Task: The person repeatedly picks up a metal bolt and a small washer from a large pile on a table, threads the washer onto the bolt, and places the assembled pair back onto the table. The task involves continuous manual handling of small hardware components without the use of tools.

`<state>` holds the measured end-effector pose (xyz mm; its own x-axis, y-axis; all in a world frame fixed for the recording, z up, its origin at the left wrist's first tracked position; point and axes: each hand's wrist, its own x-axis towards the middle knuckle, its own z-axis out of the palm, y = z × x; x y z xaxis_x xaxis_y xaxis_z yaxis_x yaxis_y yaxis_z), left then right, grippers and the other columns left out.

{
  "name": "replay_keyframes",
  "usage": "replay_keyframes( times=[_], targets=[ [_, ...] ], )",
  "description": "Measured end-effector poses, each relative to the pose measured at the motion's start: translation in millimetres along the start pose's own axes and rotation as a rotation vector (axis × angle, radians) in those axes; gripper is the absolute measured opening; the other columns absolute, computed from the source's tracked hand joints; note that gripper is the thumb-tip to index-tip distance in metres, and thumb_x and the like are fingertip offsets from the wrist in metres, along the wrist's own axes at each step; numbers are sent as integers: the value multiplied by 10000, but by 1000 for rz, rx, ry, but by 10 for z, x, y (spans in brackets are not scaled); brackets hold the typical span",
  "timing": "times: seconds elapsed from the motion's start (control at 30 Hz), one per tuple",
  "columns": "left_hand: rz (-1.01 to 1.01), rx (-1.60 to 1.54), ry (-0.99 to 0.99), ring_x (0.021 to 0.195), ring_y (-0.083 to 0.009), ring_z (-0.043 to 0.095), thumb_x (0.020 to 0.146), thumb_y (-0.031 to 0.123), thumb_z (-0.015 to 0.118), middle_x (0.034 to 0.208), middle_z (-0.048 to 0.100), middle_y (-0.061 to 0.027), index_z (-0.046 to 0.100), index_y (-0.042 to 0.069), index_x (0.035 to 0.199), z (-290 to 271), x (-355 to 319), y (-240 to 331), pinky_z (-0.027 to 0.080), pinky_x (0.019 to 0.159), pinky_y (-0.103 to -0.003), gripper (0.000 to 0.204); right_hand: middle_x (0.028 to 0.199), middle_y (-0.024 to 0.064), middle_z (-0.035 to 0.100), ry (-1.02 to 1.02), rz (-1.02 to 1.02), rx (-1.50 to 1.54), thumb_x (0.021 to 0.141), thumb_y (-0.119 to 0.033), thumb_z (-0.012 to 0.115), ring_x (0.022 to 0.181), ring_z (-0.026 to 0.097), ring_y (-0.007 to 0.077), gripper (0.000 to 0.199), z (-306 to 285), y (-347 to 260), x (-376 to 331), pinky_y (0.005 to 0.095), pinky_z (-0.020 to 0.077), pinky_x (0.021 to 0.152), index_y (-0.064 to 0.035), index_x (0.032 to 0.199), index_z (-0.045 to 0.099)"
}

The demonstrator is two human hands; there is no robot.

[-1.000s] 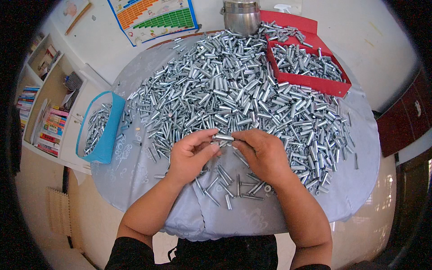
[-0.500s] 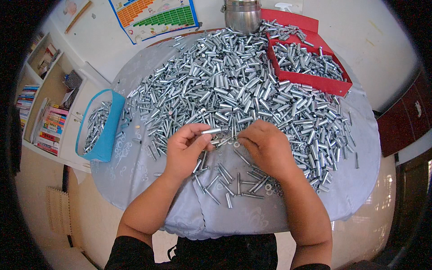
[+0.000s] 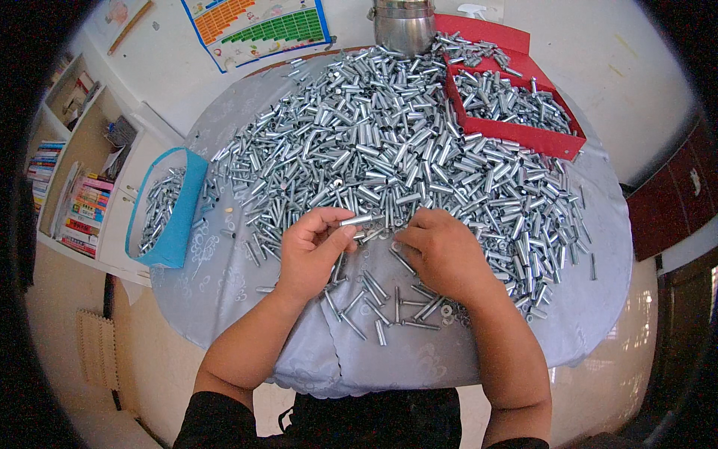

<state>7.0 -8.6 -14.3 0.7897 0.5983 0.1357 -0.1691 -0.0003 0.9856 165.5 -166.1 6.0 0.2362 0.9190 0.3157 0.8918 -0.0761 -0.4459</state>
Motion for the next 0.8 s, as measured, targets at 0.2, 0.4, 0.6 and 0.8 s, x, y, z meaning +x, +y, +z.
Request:
replay_keyframes(
  times=[0.2, 0.4, 0.6, 0.8],
  targets=[
    [-6, 38, -4, 734, -75, 612, 903, 6, 630, 896, 685, -47, 638, -13, 1092, 11, -1, 5, 494, 658, -212, 190, 872, 80, 616, -17, -18, -45, 764, -118, 684, 854, 599, 284, 129, 47, 23, 28, 389, 499, 755, -98, 883, 729],
    [-36, 93, 8, 675, -67, 597, 890, 8, 651, 868, 680, -41, 666, -10, 1092, 19, -11, 36, 476, 606, -202, 204, 854, 82, 612, 14, -36, -47, 762, -115, 680, 844, 595, 292, 125, 65, 7, 34, 397, 496, 755, -79, 881, 695],
    [-36, 91, -3, 655, -60, 591, 876, -2, 666, 870, 685, -46, 678, -4, 1091, 10, -10, 27, 470, 579, -192, 216, 829, 105, 640, 122, 288, 247, 792, -82, 677, 764, 634, 270, 120, 18, -68, 32, 354, 510, 702, -33, 900, 661],
    [-49, 69, -17, 651, -65, 608, 867, -10, 679, 862, 693, -49, 681, 0, 1087, 20, -16, 36, 479, 576, -191, 221, 868, 70, 682, 195, 467, 659, 840, -36, 692, 771, 647, 118, 94, 79, -117, 34, 256, 513, 707, -3, 921, 658]
  ],
)
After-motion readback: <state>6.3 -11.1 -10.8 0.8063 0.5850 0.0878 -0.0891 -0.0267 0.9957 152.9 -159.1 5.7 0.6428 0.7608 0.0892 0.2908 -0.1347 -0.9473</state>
